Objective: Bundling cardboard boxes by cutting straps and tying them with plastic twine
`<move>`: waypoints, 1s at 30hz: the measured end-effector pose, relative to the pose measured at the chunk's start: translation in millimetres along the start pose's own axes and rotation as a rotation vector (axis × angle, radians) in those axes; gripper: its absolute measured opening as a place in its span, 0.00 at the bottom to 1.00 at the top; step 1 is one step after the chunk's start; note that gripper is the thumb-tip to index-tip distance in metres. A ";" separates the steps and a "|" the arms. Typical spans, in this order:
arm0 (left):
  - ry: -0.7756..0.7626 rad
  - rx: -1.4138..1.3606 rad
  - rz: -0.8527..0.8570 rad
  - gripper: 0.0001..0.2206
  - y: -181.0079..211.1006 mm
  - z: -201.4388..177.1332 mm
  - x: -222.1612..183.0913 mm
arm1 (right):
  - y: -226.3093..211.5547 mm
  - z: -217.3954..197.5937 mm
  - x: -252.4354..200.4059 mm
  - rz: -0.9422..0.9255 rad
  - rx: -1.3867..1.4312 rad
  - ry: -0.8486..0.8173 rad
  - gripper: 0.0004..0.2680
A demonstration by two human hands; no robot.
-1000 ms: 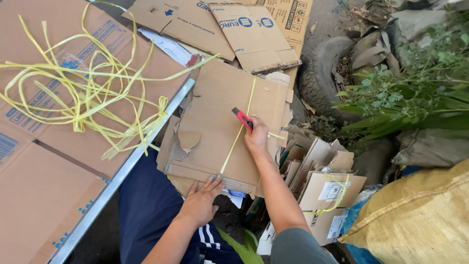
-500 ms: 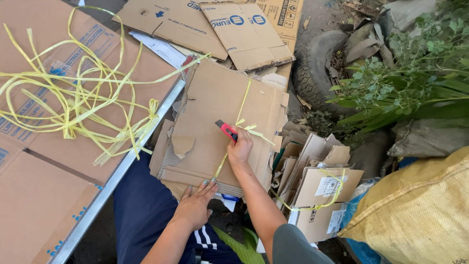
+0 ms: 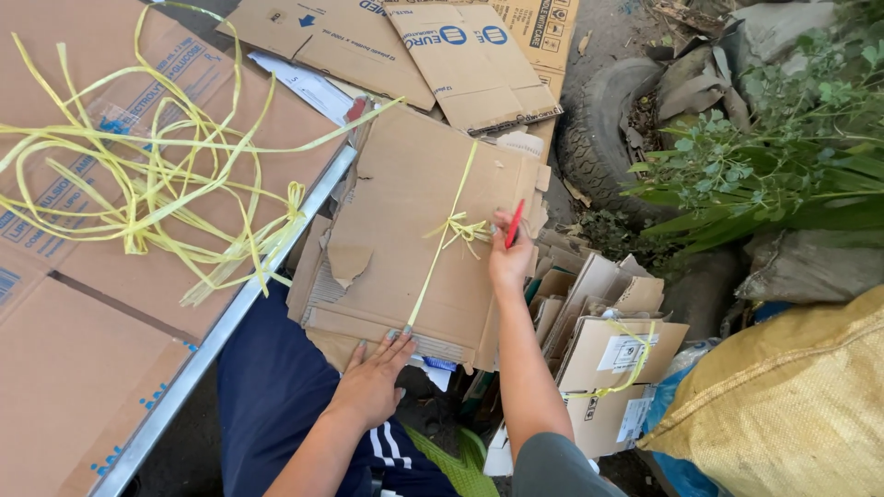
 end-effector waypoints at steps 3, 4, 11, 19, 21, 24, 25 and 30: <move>0.028 0.009 0.020 0.39 -2.9 5.0 1.2 | -1.9 7.4 -17.1 -0.158 -0.168 -0.087 0.12; 0.027 0.009 0.021 0.39 -2.5 5.4 1.0 | -1.0 13.3 -21.3 -0.157 -0.169 -0.087 0.12; -0.015 0.014 -0.004 0.39 1.2 -2.2 -0.5 | 15.4 30.2 0.3 -0.188 -0.324 -0.025 0.08; 0.029 -0.005 0.005 0.39 -2.3 2.1 1.0 | 19.4 0.5 10.1 0.252 -0.149 -0.120 0.03; 0.019 0.001 0.005 0.38 -1.2 1.6 -0.1 | 3.4 -14.3 4.8 0.111 -0.429 -0.057 0.04; 0.016 0.001 0.008 0.39 -1.5 2.0 0.0 | 3.2 -14.8 6.7 -0.152 -0.459 -0.003 0.05; 0.017 0.002 0.006 0.39 -0.8 0.5 -0.1 | 4.7 -12.5 9.1 -0.153 -0.457 -0.003 0.05; 0.005 0.003 -0.004 0.39 0.8 -1.2 -0.5 | -11.4 -3.4 12.1 -0.427 -0.654 0.030 0.12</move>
Point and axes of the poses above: each hand's wrist, its own x-axis towards the middle knuckle, its own z-axis out of the palm, y = z × x, the point moved 5 cm from there along x, towards the middle knuckle, and after that the axes turned 11 degrees about y, right-handed, at the moved point
